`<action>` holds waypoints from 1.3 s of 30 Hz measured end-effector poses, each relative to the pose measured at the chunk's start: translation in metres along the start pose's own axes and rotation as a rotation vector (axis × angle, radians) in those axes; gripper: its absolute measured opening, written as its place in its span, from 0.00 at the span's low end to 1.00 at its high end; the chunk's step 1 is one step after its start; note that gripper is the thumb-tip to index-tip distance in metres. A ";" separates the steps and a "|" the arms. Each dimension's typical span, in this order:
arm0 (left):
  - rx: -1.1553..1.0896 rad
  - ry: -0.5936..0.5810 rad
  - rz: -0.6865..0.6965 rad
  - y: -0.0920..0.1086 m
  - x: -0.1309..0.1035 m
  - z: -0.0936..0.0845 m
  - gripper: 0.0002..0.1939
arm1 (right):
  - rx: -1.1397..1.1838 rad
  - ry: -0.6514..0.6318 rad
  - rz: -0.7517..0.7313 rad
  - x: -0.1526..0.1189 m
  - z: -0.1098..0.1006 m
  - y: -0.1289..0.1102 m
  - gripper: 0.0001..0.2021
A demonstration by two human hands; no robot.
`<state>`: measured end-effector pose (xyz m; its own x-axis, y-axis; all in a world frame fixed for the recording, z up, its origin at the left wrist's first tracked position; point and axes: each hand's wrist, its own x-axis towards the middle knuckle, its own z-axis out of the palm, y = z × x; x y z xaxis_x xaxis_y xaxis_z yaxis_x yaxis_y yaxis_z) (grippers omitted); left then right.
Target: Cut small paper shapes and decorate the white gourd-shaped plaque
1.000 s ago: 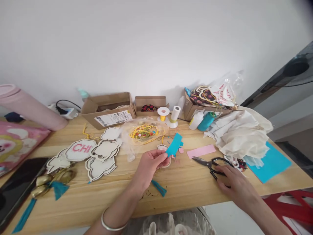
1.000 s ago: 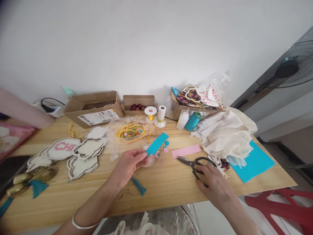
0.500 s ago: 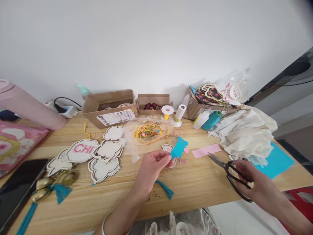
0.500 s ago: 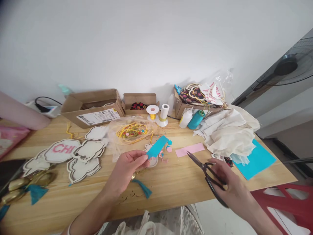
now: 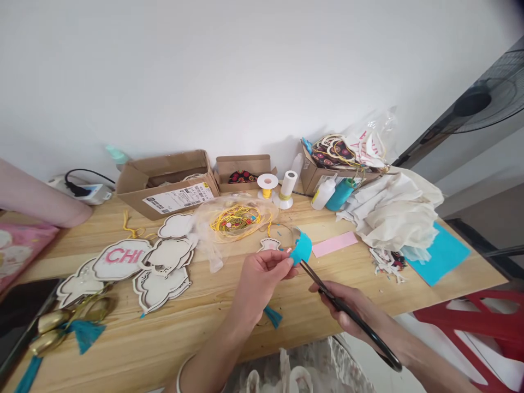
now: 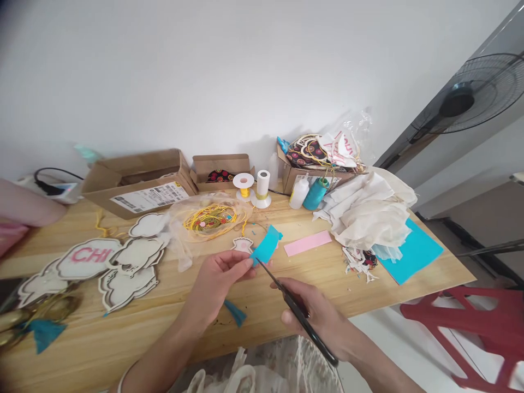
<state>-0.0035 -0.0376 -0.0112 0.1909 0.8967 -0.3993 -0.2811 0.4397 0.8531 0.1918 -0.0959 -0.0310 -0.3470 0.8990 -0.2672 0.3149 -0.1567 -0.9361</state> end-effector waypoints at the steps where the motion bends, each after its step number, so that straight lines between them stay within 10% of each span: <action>1: 0.009 0.003 -0.009 0.000 -0.001 0.001 0.07 | 0.006 -0.005 -0.007 0.003 0.001 -0.005 0.28; 27: 0.023 -0.123 -0.135 -0.012 0.018 0.038 0.05 | 0.130 0.234 0.160 -0.002 -0.021 0.020 0.22; 33: 0.245 -0.205 -0.092 -0.016 -0.011 0.007 0.04 | 0.425 0.199 0.136 -0.013 -0.028 0.022 0.21; 39: 0.499 -0.273 0.075 -0.057 -0.026 -0.011 0.06 | 0.240 0.219 -0.027 -0.003 -0.015 0.002 0.24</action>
<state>-0.0027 -0.0858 -0.0532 0.4421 0.8499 -0.2867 0.1624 0.2385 0.9575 0.2067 -0.0928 -0.0287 -0.1460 0.9667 -0.2102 0.0815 -0.2000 -0.9764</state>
